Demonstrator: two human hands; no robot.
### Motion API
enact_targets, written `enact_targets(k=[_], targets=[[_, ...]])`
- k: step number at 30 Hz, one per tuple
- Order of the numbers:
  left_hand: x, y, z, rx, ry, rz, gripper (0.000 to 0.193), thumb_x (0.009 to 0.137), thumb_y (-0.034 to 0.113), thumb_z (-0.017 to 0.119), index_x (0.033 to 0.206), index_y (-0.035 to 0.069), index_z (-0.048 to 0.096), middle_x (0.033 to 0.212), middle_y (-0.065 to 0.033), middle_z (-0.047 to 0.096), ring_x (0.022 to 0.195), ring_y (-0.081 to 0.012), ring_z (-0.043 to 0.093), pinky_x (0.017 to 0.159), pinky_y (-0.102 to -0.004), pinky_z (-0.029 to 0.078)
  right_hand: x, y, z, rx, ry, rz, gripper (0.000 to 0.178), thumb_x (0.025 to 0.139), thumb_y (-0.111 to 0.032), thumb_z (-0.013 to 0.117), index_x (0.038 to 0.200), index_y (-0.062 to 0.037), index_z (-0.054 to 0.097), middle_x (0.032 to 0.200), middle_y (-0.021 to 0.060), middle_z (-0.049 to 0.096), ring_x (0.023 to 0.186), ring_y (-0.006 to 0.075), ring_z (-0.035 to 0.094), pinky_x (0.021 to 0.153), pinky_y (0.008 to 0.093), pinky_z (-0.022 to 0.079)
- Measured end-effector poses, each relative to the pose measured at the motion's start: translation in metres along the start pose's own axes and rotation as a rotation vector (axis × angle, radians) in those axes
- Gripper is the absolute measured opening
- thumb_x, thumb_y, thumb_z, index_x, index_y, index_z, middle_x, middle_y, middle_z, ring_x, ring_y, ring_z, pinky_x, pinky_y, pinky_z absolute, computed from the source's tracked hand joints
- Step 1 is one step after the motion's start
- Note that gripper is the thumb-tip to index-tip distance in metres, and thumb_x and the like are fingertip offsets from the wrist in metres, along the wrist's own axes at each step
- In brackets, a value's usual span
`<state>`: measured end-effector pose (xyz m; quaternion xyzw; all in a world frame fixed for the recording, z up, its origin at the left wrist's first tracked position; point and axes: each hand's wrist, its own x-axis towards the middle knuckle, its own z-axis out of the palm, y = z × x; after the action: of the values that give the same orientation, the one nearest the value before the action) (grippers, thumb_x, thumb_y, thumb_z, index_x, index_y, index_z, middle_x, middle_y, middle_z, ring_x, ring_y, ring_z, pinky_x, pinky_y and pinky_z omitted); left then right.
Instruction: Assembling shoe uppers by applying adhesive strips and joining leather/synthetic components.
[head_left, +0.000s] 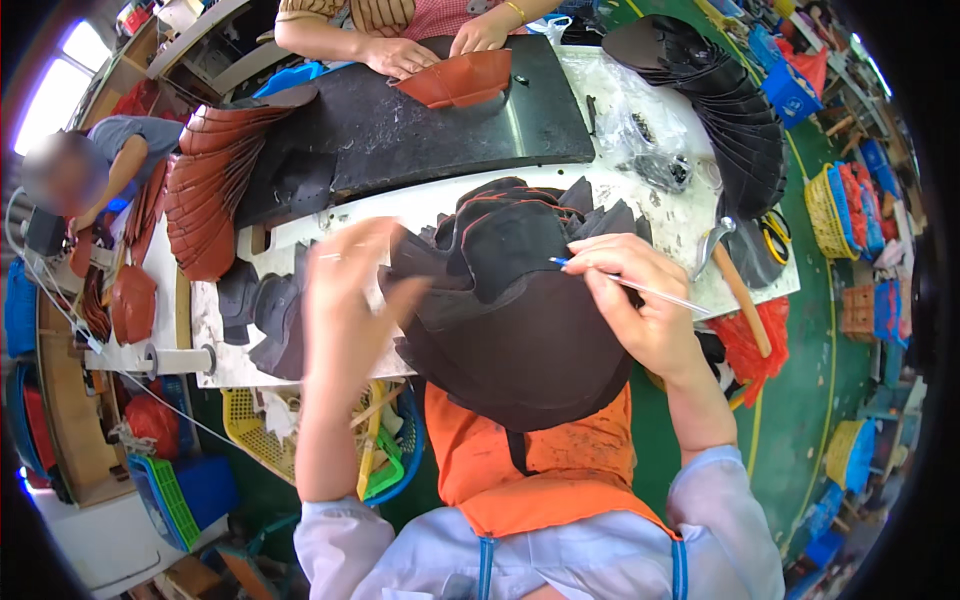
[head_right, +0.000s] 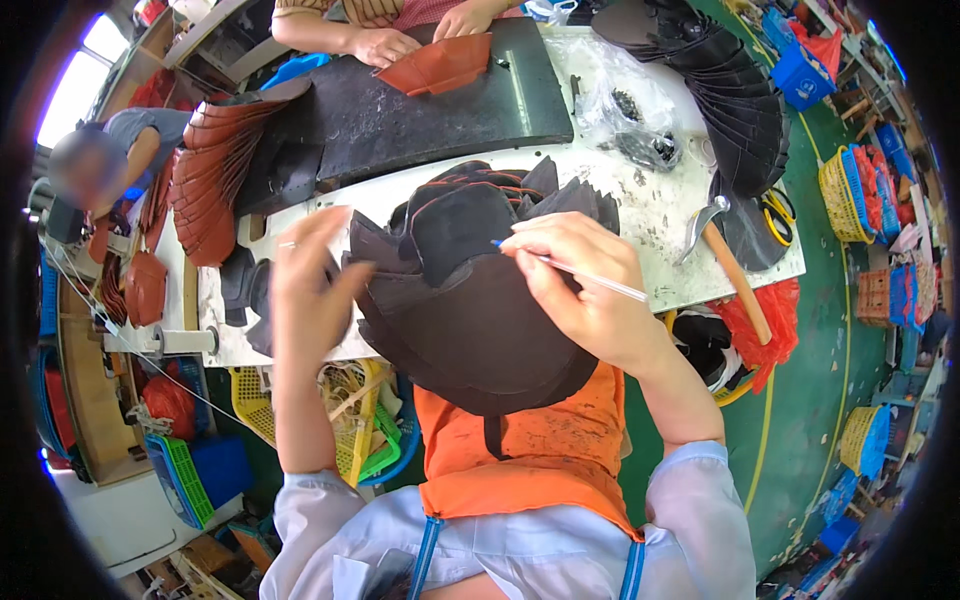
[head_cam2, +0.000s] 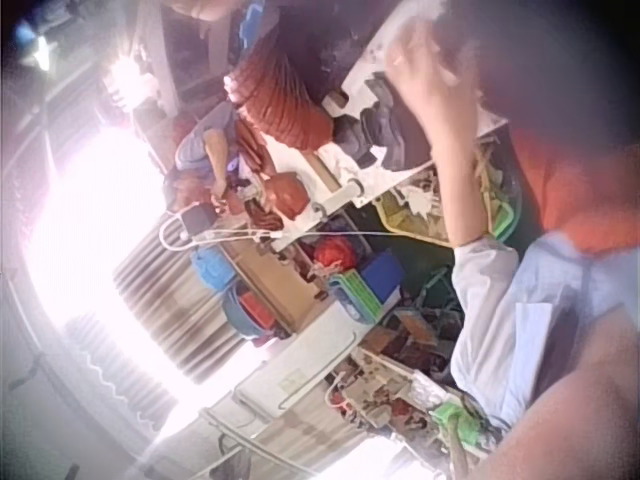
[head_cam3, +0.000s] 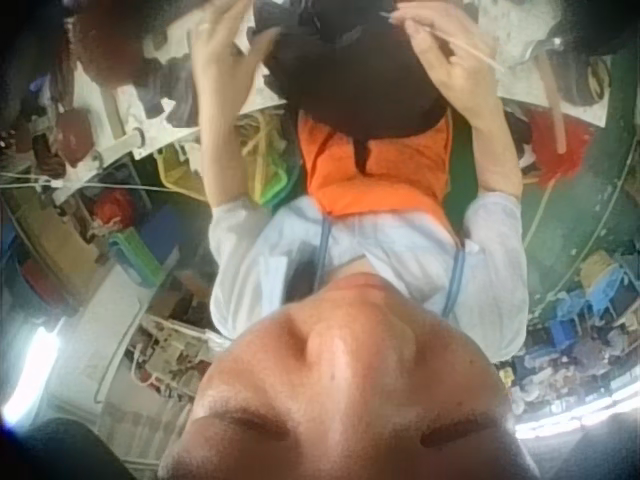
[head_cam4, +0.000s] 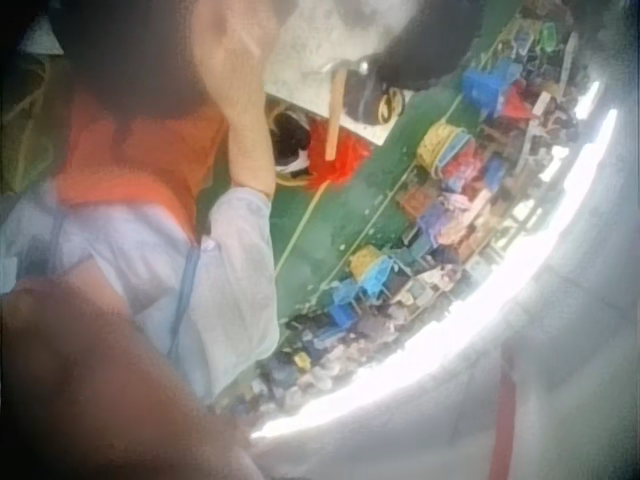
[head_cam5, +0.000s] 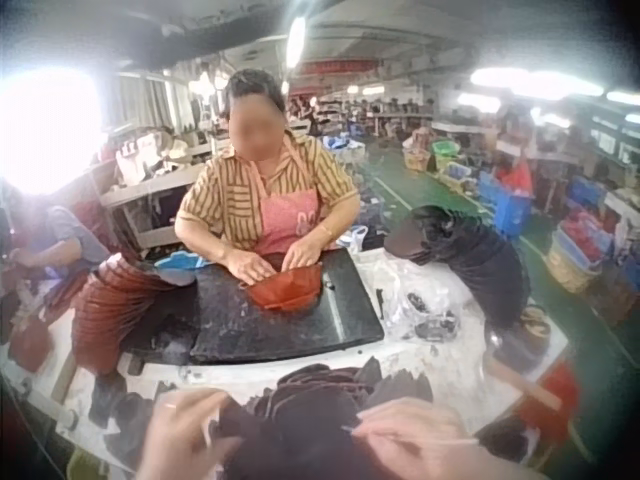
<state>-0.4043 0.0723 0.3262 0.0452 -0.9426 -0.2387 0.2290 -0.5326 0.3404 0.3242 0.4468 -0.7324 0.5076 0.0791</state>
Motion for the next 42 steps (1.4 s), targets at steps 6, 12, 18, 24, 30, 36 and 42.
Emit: enact_targets(k=[6, 12, 18, 24, 30, 36, 42], targets=[[0.029, 0.044, 0.035, 0.026, -0.138, 0.164, 0.055, 0.082, 0.011, 0.077, 0.133, -0.003, 0.061, 0.12, -0.0141, 0.057, 0.106, -0.0349, 0.056, 0.093, -0.0421, 0.049, 0.011, 0.0, 0.013, -0.098, -0.117, -0.055, 0.012, 0.085, -0.002, 0.075, 0.096, -0.0028, 0.072, 0.095, 0.0117, 0.073, 0.095, 0.0311, 0.071, 0.083, 0.0398, 0.057], [0.031, 0.047, 0.037, -0.009, -0.153, 0.138, 0.055, 0.083, 0.01, 0.076, 0.134, -0.004, 0.06, 0.121, -0.0154, 0.055, 0.105, -0.0349, 0.055, 0.093, -0.0417, 0.048, 0.011, 0.0, 0.014, -0.123, -0.104, -0.016, 0.01, 0.084, 0.0, 0.075, 0.093, -0.0024, 0.071, 0.091, 0.0114, 0.072, 0.096, 0.0313, 0.071, 0.082, 0.0401, 0.057], [0.032, 0.05, 0.039, -0.031, -0.156, 0.134, 0.056, 0.082, 0.007, 0.076, 0.134, -0.004, 0.059, 0.12, -0.0159, 0.054, 0.106, -0.035, 0.055, 0.093, -0.0416, 0.048, 0.01, 0.002, 0.013, -0.127, -0.058, -0.01, 0.01, 0.084, 0.001, 0.074, 0.093, -0.0011, 0.07, 0.091, 0.0126, 0.072, 0.093, 0.0314, 0.07, 0.079, 0.039, 0.057], [0.033, 0.05, 0.04, -0.04, -0.164, 0.137, 0.057, 0.082, 0.006, 0.076, 0.135, -0.005, 0.059, 0.12, -0.0165, 0.053, 0.106, -0.035, 0.055, 0.092, -0.0415, 0.048, 0.012, 0.004, 0.015, -0.159, -0.059, -0.031, 0.009, 0.085, 0.002, 0.073, 0.094, 0.0001, 0.07, 0.09, 0.015, 0.072, 0.09, 0.0312, 0.07, 0.079, 0.0378, 0.056], [0.027, 0.054, 0.03, -0.184, -0.112, 0.004, 0.055, 0.08, 0.0, 0.075, 0.133, 0.001, 0.062, 0.114, -0.0162, 0.055, 0.103, -0.0336, 0.058, 0.092, -0.0398, 0.049, 0.004, 0.002, 0.001, 0.257, 0.034, 0.219, 0.009, 0.094, -0.004, 0.065, 0.098, 0.003, 0.07, 0.095, 0.0139, 0.072, 0.09, 0.024, 0.071, 0.082, 0.0337, 0.055], [0.009, 0.004, -0.052, -0.394, -0.081, -0.238, 0.055, 0.071, -0.013, 0.067, 0.123, 0.005, 0.072, 0.105, -0.0082, 0.061, 0.1, -0.0211, 0.064, 0.089, -0.0301, 0.05, -0.002, 0.005, -0.011, 0.157, 0.143, 0.064, 0.013, 0.098, -0.003, 0.059, 0.099, 0.0038, 0.07, 0.099, 0.0166, 0.072, 0.091, 0.0251, 0.071, 0.084, 0.0325, 0.054], [0.0, -0.067, -0.057, 0.311, 0.099, -0.23, 0.067, 0.073, -0.006, 0.073, 0.138, 0.002, 0.061, 0.134, -0.0133, 0.061, 0.128, -0.0268, 0.057, 0.11, -0.0364, 0.042, 0.008, -0.006, 0.011, 0.054, -0.068, -0.015, 0.013, 0.086, 0.005, 0.07, 0.098, 0.0009, 0.07, 0.097, 0.0152, 0.073, 0.09, 0.0283, 0.072, 0.078, 0.0361, 0.058]])
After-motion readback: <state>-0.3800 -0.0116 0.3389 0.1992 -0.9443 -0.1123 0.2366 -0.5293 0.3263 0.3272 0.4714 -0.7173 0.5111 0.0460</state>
